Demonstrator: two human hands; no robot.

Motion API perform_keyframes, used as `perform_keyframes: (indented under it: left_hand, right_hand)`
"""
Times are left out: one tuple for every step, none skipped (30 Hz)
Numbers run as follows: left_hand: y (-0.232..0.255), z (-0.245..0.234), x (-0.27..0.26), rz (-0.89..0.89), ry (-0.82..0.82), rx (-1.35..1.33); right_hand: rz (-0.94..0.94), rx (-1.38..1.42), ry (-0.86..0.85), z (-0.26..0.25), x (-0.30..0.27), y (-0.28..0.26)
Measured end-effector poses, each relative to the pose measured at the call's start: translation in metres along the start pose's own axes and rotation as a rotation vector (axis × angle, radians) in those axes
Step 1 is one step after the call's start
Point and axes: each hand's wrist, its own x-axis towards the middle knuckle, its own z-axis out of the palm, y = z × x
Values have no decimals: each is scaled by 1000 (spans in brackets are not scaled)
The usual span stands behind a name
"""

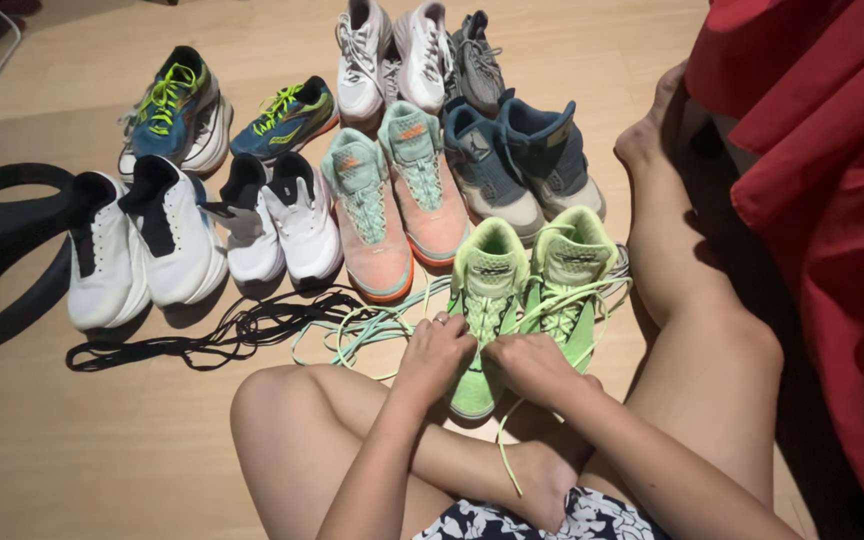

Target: The person sits on the floor and removes laces from several pairs of shoes, then re-laces a pair of green high-top sneakers. The person handles multiple shoe laces and shoes, organizing them on the floor.

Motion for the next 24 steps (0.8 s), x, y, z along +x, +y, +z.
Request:
perform_keyframes:
  left_hand:
    - [3, 3, 0, 0, -43, 50]
    - [6, 6, 0, 1, -85, 100]
    - [9, 8, 1, 4, -127, 152]
    - [11, 9, 1, 3, -125, 221]
    - [15, 10, 0, 4, -125, 289]
    - [17, 11, 0, 5, -124, 358]
    - [20, 11, -2, 0, -114, 373]
    - [23, 12, -3, -5, -104, 388]
    - [23, 10, -4, -11, -94, 405]
    - [23, 9, -4, -3, -66, 381]
    - [23, 8, -4, 2, -40, 356]
    - [22, 8, -5, 7, -13, 332]
    - [21, 7, -6, 5, -20, 272]
    - [20, 6, -7, 4, -26, 213]
    - [18, 6, -6, 4, -30, 153]
    - [17, 6, -5, 20, 15, 134]
    - [15, 6, -5, 37, 59, 114]
    - [14, 6, -3, 54, 104, 95]
    - [13, 6, -5, 20, 47, 86]
    - [12, 6, -7, -14, -9, 77]
    - [11, 6, -8, -48, -64, 68]
    - [10, 6, -9, -68, -93, 79]
    - [8, 6, -9, -89, -120, 89]
    - [7, 6, -9, -109, -147, 99]
  right_hand:
    - [25, -14, -12, 3, -1, 0]
    - [50, -27, -24, 6, -2, 0]
    - [42, -29, -12, 8, -2, 0]
    - [34, -30, 0, 10, 0, 0]
    - [28, -30, 13, 11, 0, -1]
    - [10, -25, 36, 11, 0, -1]
    - [-8, -18, 57, 12, 0, -1]
    - [-26, -11, 79, 10, -2, -2]
    - [-3, 40, 85, 8, -2, -3]
    - [20, 91, 91, 5, -2, -3]
    - [40, 143, 95, 2, -3, -4]
    - [91, 165, 33, -2, -3, -5]
    - [142, 188, -31, -5, -3, -7]
    - [193, 211, -94, -8, -3, -9]
    - [200, 225, -103, -11, -3, -10]
    - [208, 238, -111, -13, -2, -10]
    - [217, 252, -118, -15, -2, -10]
    - [223, 256, -99, -17, -1, -9]
    - [228, 264, -83, -16, -1, -9]
    - [233, 272, -67, -15, -1, -10]
    - [216, 242, -64, -13, -1, -10]
    - [200, 211, -60, -12, 0, -10]
    - [184, 178, -56, -11, -1, -8]
    - [198, 145, -75, -9, -1, -8]
